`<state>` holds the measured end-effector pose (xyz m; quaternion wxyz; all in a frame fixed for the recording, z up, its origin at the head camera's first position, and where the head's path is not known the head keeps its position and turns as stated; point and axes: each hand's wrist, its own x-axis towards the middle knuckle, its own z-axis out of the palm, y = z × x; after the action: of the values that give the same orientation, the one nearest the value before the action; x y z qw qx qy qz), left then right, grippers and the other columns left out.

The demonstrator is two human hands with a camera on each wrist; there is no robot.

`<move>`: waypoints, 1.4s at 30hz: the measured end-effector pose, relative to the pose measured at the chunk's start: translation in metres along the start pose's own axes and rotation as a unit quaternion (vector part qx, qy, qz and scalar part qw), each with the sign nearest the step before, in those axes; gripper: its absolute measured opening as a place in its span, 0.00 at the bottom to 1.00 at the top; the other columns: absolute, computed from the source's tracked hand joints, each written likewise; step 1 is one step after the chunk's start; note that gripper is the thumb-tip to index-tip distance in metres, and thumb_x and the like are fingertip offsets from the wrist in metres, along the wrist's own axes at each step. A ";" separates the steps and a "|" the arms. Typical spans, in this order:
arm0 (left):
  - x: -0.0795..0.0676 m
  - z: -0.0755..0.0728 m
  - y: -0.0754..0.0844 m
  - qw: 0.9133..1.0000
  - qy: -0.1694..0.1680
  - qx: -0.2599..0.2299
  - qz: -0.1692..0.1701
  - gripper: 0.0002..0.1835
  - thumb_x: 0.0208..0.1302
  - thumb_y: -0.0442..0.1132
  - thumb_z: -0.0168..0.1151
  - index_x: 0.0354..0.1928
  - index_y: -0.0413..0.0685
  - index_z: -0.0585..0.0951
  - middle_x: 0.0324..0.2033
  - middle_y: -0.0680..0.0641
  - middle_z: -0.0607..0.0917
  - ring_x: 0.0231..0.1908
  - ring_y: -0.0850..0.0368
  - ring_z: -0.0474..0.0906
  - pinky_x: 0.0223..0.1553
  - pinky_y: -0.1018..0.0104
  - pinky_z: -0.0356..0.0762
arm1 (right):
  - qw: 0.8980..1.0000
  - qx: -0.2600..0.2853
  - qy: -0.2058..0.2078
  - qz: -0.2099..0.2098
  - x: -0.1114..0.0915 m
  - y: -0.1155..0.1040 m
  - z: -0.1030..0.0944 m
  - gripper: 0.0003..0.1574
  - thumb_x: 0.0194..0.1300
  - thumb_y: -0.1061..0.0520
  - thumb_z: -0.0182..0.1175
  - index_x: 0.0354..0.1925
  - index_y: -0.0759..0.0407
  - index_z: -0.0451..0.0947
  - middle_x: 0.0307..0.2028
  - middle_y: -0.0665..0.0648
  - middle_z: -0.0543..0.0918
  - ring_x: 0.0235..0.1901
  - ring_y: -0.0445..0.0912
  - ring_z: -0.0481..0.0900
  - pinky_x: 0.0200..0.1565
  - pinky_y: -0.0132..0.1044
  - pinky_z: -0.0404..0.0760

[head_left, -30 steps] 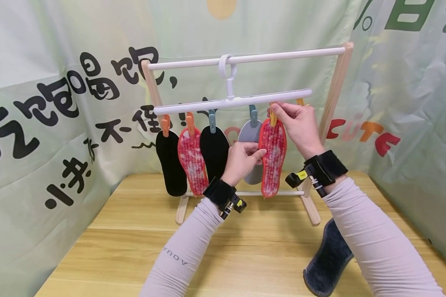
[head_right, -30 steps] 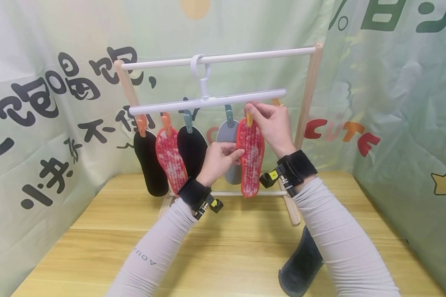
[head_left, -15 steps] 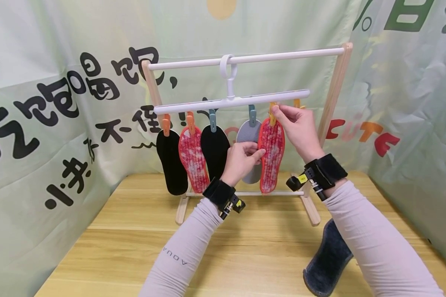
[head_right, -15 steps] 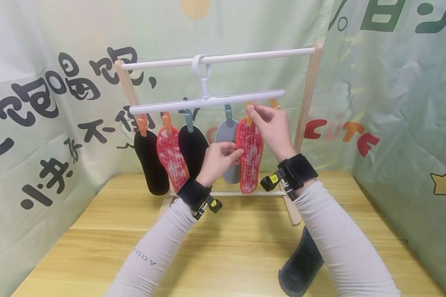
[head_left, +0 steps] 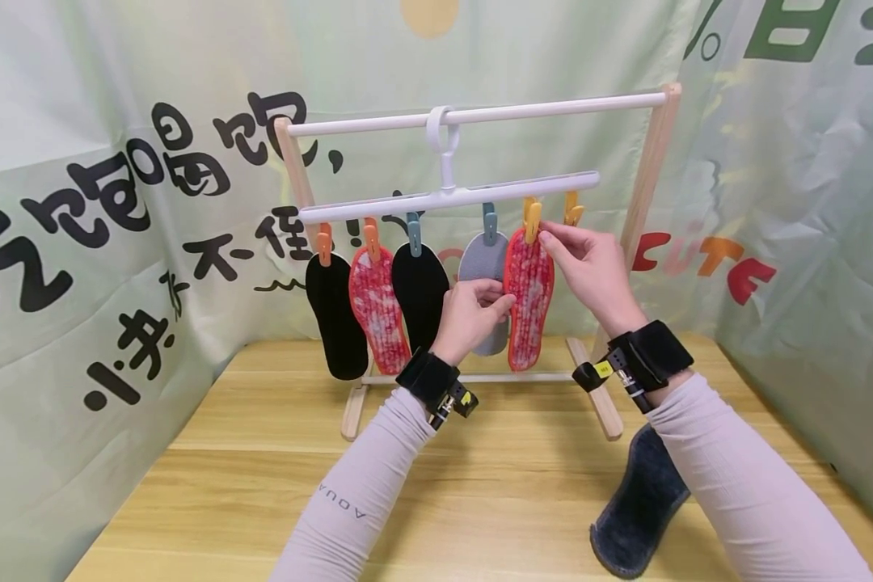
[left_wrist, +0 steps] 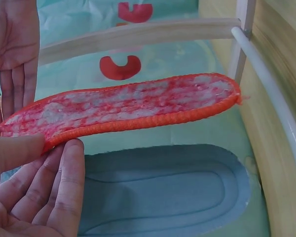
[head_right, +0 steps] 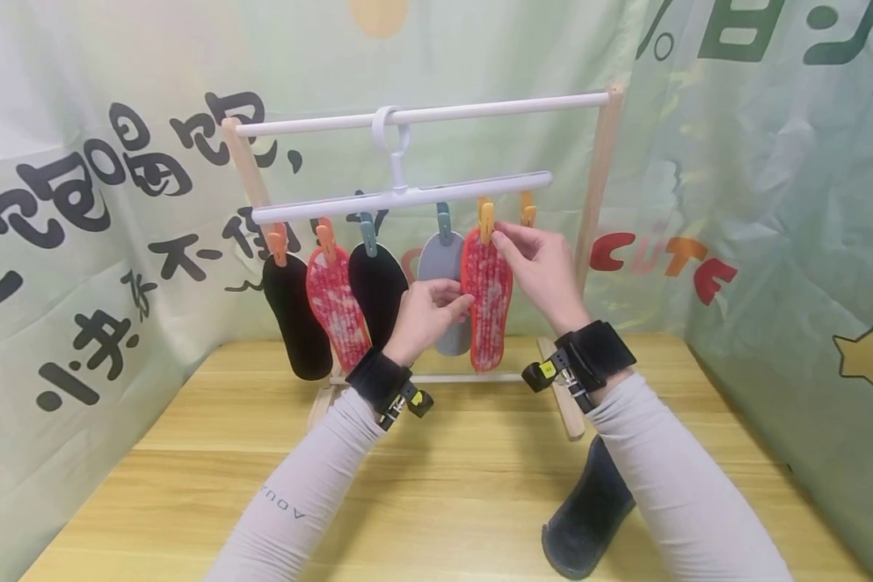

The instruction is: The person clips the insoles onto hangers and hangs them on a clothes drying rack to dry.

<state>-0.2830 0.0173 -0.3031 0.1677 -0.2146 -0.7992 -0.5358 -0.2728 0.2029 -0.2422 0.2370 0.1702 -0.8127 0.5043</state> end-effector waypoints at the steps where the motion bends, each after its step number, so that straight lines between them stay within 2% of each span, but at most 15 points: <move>1: -0.001 0.000 0.000 1.000 0.000 0.006 -0.002 0.07 0.61 0.39 0.67 0.37 0.43 0.85 0.26 0.54 0.86 0.27 0.56 0.85 0.27 0.74 0.80 | 1.000 -0.004 -0.002 -0.001 -0.002 0.001 -0.001 0.28 0.67 0.42 0.57 0.63 0.49 0.75 0.54 0.53 0.80 0.51 0.42 0.78 0.49 0.35 0.77; 12: -0.007 0.001 -0.005 0.999 -0.005 0.034 0.004 0.06 0.62 0.40 0.66 0.37 0.45 0.86 0.26 0.52 0.86 0.23 0.69 0.81 0.27 0.74 0.79 | 0.999 -0.027 -0.011 -0.013 -0.019 0.010 -0.011 0.28 0.68 0.44 0.58 0.63 0.52 0.75 0.54 0.53 0.80 0.49 0.41 0.80 0.45 0.28 0.78; 15: -0.009 0.002 -0.008 0.999 -0.008 0.032 -0.002 0.06 0.62 0.40 0.66 0.37 0.46 0.86 0.26 0.53 0.86 0.23 0.70 0.81 0.27 0.74 0.79 | 0.999 -0.041 -0.025 -0.012 -0.025 0.009 -0.017 0.30 0.68 0.43 0.58 0.63 0.54 0.74 0.54 0.54 0.80 0.50 0.43 0.79 0.46 0.31 0.78; 20: -0.013 0.006 -0.014 0.999 -0.019 0.040 -0.011 0.05 0.62 0.41 0.66 0.36 0.49 0.87 0.25 0.55 0.86 0.23 0.68 0.81 0.26 0.73 0.78 | 0.997 -0.062 -0.054 0.003 -0.034 0.007 -0.029 0.34 0.68 0.41 0.57 0.64 0.58 0.72 0.56 0.57 0.78 0.53 0.46 0.77 0.51 0.40 0.77; 25: -0.018 0.012 -0.016 0.998 -0.031 0.055 -0.007 0.05 0.62 0.43 0.66 0.35 0.51 0.87 0.23 0.57 0.86 0.24 0.69 0.81 0.26 0.72 0.77 | 0.992 -0.106 -0.071 0.008 -0.044 0.009 -0.039 0.32 0.68 0.41 0.56 0.62 0.59 0.75 0.51 0.58 0.81 0.49 0.47 0.79 0.46 0.33 0.77; 27: -0.021 0.015 -0.016 0.997 -0.038 0.062 -0.004 0.05 0.62 0.44 0.66 0.34 0.52 0.87 0.22 0.58 0.85 0.23 0.70 0.80 0.26 0.72 0.76 | 0.989 -0.130 -0.075 0.005 -0.049 0.011 -0.043 0.31 0.68 0.41 0.56 0.60 0.59 0.77 0.49 0.58 0.83 0.47 0.47 0.81 0.43 0.33 0.78; 34: -0.032 0.027 -0.016 0.997 -0.064 0.051 -0.006 0.06 0.62 0.42 0.66 0.33 0.48 0.86 0.21 0.56 0.85 0.22 0.70 0.79 0.26 0.74 0.77 | 0.969 -0.215 -0.123 0.019 -0.076 0.011 -0.060 0.38 0.67 0.35 0.54 0.57 0.64 0.78 0.45 0.62 0.84 0.43 0.53 0.82 0.40 0.50 0.81; 37: -0.035 0.033 -0.016 0.996 -0.070 0.061 -0.006 0.06 0.62 0.42 0.66 0.32 0.48 0.87 0.21 0.56 0.85 0.21 0.72 0.79 0.25 0.75 0.76 | 0.961 -0.239 -0.139 0.028 -0.088 0.011 -0.068 0.38 0.67 0.34 0.53 0.56 0.65 0.79 0.45 0.64 0.84 0.41 0.55 0.82 0.38 0.51 0.81; 42: -0.040 0.042 -0.015 0.993 -0.083 0.082 -0.006 0.06 0.62 0.44 0.66 0.33 0.52 0.87 0.19 0.59 0.84 0.20 0.73 0.78 0.23 0.76 0.75 | 0.950 -0.271 -0.152 0.032 -0.104 0.018 -0.077 0.39 0.66 0.33 0.54 0.52 0.65 0.81 0.40 0.63 0.85 0.35 0.52 0.82 0.31 0.45 0.79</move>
<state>-0.2582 0.0448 -0.3503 0.1149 -0.2392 -0.8528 -0.4497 -0.1792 0.2836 -0.2839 0.1317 0.1480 -0.9502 0.2406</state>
